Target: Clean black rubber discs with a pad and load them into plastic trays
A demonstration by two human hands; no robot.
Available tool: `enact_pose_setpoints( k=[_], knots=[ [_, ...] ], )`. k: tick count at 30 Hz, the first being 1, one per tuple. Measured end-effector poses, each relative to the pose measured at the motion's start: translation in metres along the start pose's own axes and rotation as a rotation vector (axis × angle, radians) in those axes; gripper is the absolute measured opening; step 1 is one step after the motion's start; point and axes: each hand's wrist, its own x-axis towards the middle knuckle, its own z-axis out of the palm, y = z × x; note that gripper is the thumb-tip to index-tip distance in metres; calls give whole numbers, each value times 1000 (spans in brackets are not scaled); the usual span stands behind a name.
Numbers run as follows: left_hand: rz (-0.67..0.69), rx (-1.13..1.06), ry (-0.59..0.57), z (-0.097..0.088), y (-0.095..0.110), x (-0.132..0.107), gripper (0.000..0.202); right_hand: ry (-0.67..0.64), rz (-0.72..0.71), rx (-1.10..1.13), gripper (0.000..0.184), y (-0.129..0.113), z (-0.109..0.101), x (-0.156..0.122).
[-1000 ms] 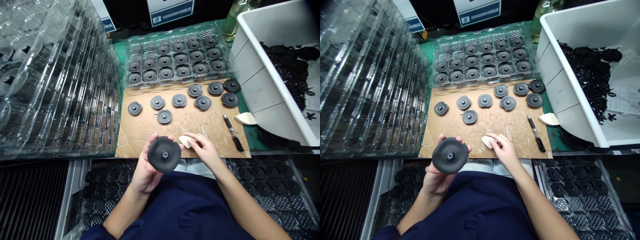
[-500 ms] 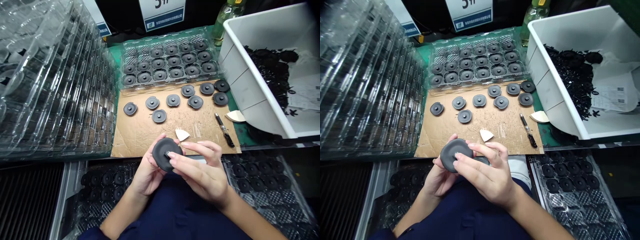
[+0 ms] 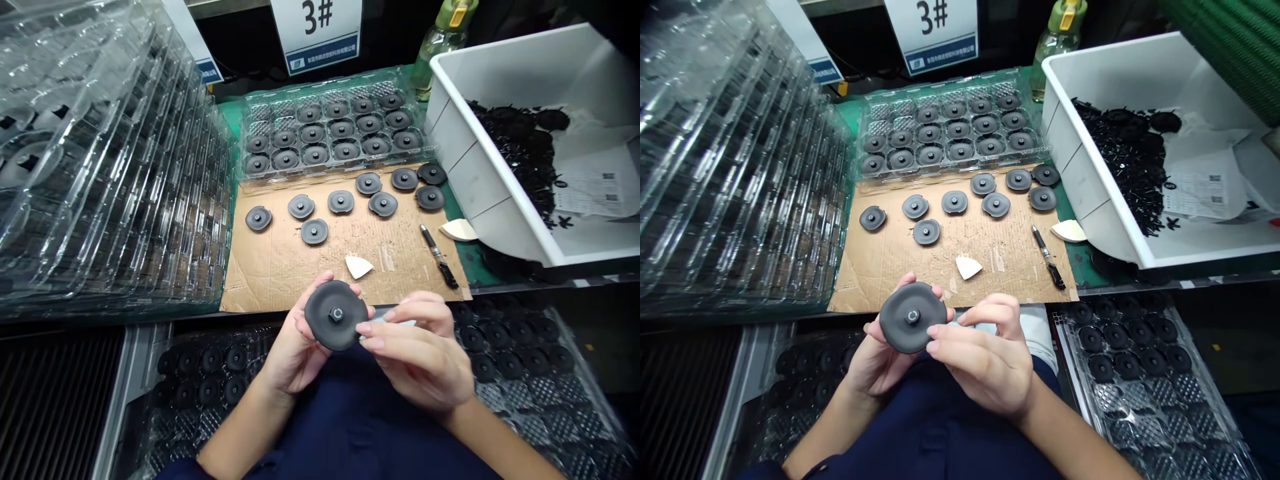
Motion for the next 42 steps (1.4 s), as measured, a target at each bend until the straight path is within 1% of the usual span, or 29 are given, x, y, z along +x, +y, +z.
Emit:
enact_pose_setpoints(
  k=[4, 6, 7, 10, 11, 13, 15, 17, 19, 21, 22, 23, 24, 26, 29, 31, 32, 33, 35, 37, 40, 42],
  knots=[
    [4, 19, 14, -1, -2, -3, 46, 2, 27, 35, 34, -2, -3, -1],
    [11, 37, 35, -2, -2, -4, 48, -26, 39, 34, 29, -2, -2, -1],
    [3, 46, 41, -3, -2, -5, 50, -51, 53, 28, 32, -1, -2, -1],
    [-69, 84, 25, -6, -1, -7, 65, -175, 115, 45, 66, 2, 0, 0],
    [-96, 104, 19, -7, 0, -8, 70, -225, 132, 73, 72, 4, -1, 0],
    [-150, 144, 12, -10, -2, -8, 77, -306, 154, 144, 75, 7, -3, -1],
    [-221, 170, -8, -12, -5, -5, 80, -343, 185, 192, 74, 10, -7, -4],
    [-309, 183, -33, -13, -13, 1, 78, -377, 260, 203, 77, 11, -14, -9],
    [-382, 197, -44, -12, -23, 8, 73, -425, 374, 196, 79, 11, -22, -17],
    [-434, 219, -51, -9, -34, 16, 65, -439, 494, 178, 74, 13, -32, -28],
    [-451, 228, -57, -8, -38, 20, 61, -411, 540, 154, 69, 15, -38, -35],
    [-464, 233, -59, -7, -41, 24, 57, -351, 580, 97, 64, 18, -45, -43],
    [-478, 235, -51, -7, -43, 27, 53, -264, 621, 5, 59, 23, -53, -51],
    [-502, 245, 3, -6, -44, 32, 44, -35, 710, -243, 51, 40, -71, -69],
    [-507, 281, 129, -6, -41, 37, 32, 304, 832, -580, 51, 82, -104, -91],
    [-500, 291, 184, -6, -40, 40, 28, 447, 874, -703, 55, 117, -123, -100],
    [-500, 292, 200, -5, -40, 41, 27, 489, 888, -746, 56, 135, -129, -103],
    [-502, 292, 212, -4, -41, 42, 27, 510, 898, -774, 57, 152, -133, -104],
    [-510, 290, 224, -4, -45, 43, 27, 505, 913, -802, 55, 180, -135, -103],
    [-516, 286, 227, -4, -49, 45, 29, 472, 920, -814, 48, 200, -132, -101],
    [-512, 292, 255, -6, -54, 48, 32, 418, 922, -823, 40, 213, -129, -99],
    [-507, 307, 288, -7, -57, 51, 32, 378, 914, -815, 37, 217, -133, -98]
  ],
)
